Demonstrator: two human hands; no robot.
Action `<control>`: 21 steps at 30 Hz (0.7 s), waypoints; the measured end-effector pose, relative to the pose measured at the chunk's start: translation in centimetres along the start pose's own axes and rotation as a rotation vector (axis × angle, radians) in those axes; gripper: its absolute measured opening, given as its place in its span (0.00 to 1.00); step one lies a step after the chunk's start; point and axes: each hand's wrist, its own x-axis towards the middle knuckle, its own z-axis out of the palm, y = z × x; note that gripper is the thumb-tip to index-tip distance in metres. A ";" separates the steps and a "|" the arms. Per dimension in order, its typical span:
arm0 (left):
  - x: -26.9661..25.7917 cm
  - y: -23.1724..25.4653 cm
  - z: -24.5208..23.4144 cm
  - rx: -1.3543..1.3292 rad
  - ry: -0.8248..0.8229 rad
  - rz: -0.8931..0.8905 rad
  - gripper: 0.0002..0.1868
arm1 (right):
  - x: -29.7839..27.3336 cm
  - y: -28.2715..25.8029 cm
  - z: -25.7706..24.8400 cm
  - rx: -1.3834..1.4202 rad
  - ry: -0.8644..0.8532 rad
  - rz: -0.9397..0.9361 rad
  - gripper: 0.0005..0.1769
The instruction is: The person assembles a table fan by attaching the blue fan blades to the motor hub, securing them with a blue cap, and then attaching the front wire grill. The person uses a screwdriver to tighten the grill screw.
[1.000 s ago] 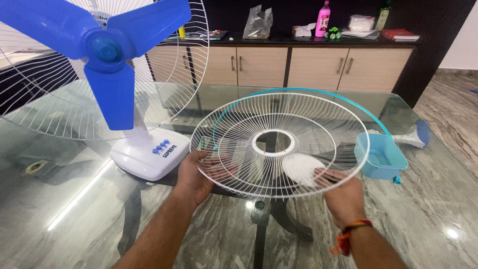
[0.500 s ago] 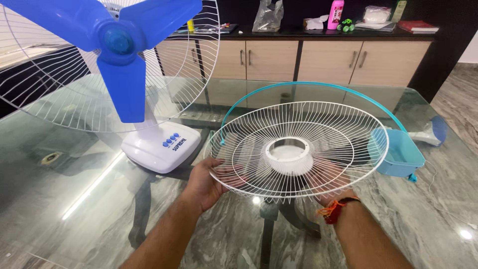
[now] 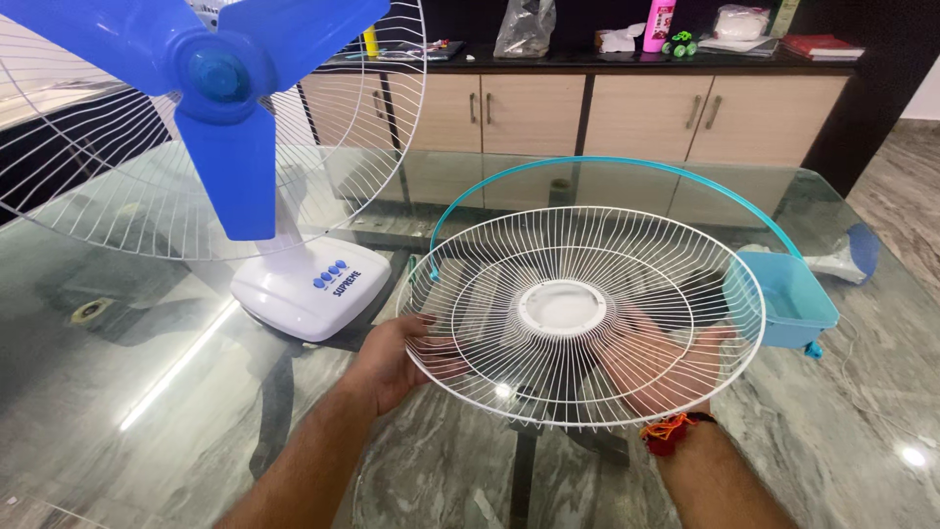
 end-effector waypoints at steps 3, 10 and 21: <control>0.3 0.7 -1.3 0.288 0.082 0.049 0.26 | 0.0 0.1 0.3 0.011 -0.010 0.009 0.22; -0.1 2.6 0.4 1.465 0.484 0.287 0.42 | -0.1 0.5 0.6 0.048 -0.020 0.021 0.24; 1.8 0.5 11.0 1.416 -0.263 0.361 0.46 | -2.3 -0.5 -1.3 0.104 0.028 0.016 0.26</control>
